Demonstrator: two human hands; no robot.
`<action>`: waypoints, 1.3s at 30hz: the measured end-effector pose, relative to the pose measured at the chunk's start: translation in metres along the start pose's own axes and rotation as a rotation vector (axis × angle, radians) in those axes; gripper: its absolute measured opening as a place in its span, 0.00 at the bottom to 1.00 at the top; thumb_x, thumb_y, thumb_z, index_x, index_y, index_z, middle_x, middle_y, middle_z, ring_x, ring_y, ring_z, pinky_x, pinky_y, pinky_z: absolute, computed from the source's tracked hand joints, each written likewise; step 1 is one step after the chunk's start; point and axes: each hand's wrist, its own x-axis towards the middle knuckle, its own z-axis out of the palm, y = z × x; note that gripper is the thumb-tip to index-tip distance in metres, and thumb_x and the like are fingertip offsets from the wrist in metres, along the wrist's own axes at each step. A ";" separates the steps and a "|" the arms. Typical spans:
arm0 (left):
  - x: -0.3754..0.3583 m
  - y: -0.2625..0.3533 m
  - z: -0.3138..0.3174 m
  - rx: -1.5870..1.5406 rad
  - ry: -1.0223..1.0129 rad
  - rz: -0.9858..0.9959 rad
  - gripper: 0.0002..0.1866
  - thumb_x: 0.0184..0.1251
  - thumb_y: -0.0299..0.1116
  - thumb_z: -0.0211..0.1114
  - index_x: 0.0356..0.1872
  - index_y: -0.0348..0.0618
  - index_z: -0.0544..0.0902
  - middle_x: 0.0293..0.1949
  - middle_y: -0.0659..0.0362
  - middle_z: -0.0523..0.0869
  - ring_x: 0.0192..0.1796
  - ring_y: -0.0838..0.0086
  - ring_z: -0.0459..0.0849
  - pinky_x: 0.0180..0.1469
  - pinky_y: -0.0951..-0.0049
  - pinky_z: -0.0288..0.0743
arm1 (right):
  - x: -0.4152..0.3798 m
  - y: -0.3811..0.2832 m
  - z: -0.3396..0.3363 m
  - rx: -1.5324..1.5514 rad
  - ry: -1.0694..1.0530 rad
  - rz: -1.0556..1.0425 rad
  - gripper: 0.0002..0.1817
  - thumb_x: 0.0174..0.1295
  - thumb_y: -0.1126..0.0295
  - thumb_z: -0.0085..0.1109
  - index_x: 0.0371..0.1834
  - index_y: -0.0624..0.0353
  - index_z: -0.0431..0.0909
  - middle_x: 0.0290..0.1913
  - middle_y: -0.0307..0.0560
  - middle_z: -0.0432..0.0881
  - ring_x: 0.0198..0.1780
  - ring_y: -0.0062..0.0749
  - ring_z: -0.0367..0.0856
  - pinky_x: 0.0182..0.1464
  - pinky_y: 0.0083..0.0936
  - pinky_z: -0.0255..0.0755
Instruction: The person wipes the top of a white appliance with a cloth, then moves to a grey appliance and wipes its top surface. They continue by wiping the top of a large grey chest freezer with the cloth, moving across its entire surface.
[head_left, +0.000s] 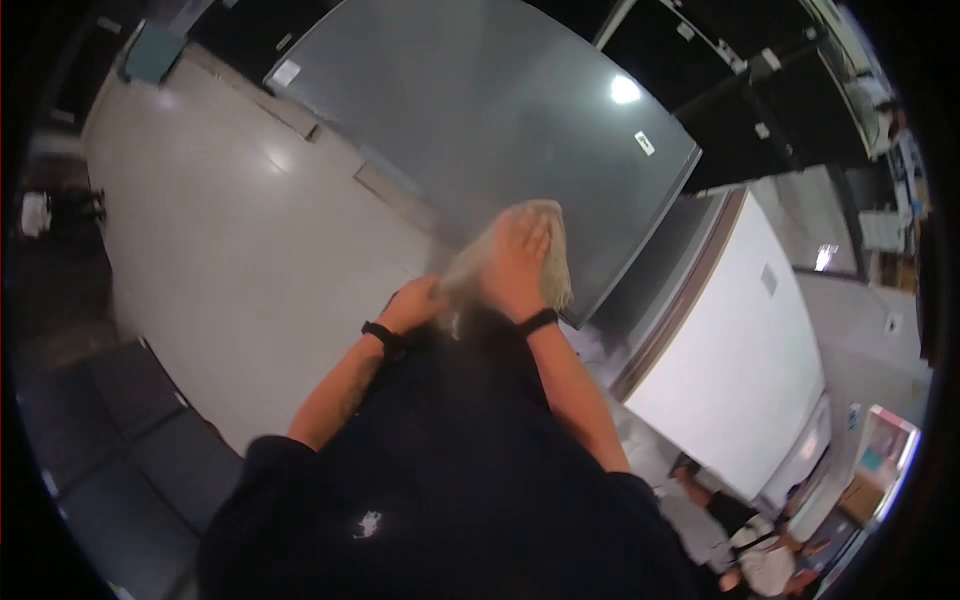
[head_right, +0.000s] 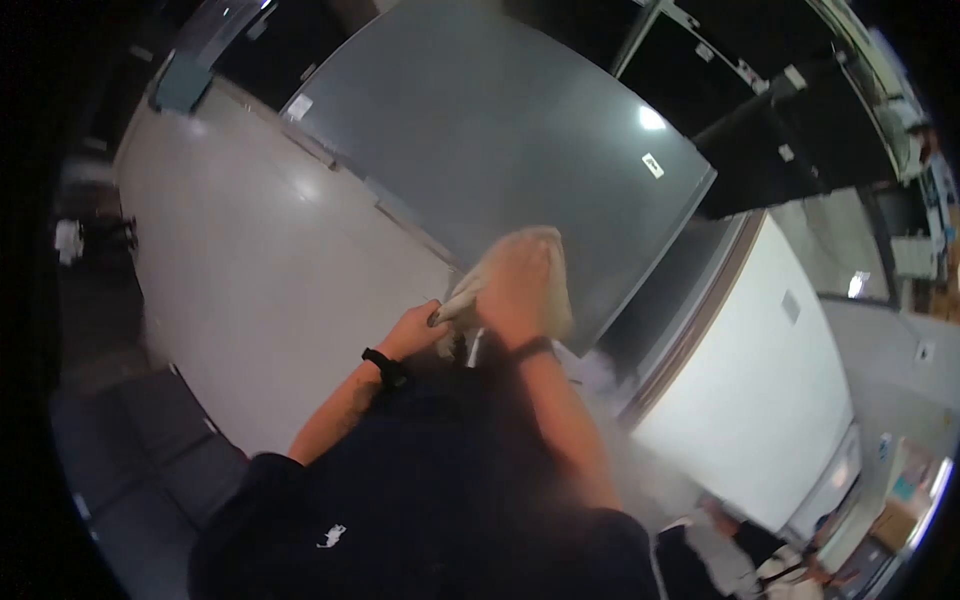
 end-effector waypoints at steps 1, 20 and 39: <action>0.000 -0.002 -0.005 0.022 0.027 -0.031 0.19 0.64 0.41 0.65 0.51 0.39 0.81 0.43 0.41 0.86 0.46 0.45 0.84 0.50 0.52 0.77 | 0.019 -0.012 0.006 0.015 0.033 0.001 0.44 0.56 0.60 0.60 0.77 0.65 0.60 0.77 0.71 0.57 0.78 0.73 0.50 0.78 0.62 0.43; 0.108 0.013 -0.072 0.279 -0.639 0.574 0.19 0.64 0.44 0.59 0.51 0.44 0.81 0.37 0.46 0.88 0.40 0.49 0.87 0.46 0.50 0.79 | -0.021 -0.019 0.016 -0.167 -0.068 0.686 0.56 0.50 0.66 0.64 0.83 0.61 0.42 0.80 0.78 0.38 0.79 0.83 0.35 0.77 0.67 0.39; 0.085 -0.106 -0.241 0.024 -0.436 0.231 0.18 0.67 0.46 0.62 0.45 0.40 0.81 0.36 0.43 0.86 0.39 0.47 0.84 0.44 0.54 0.76 | 0.160 -0.150 0.049 0.011 -0.086 0.337 0.53 0.51 0.66 0.61 0.82 0.62 0.47 0.81 0.75 0.42 0.80 0.80 0.34 0.77 0.66 0.38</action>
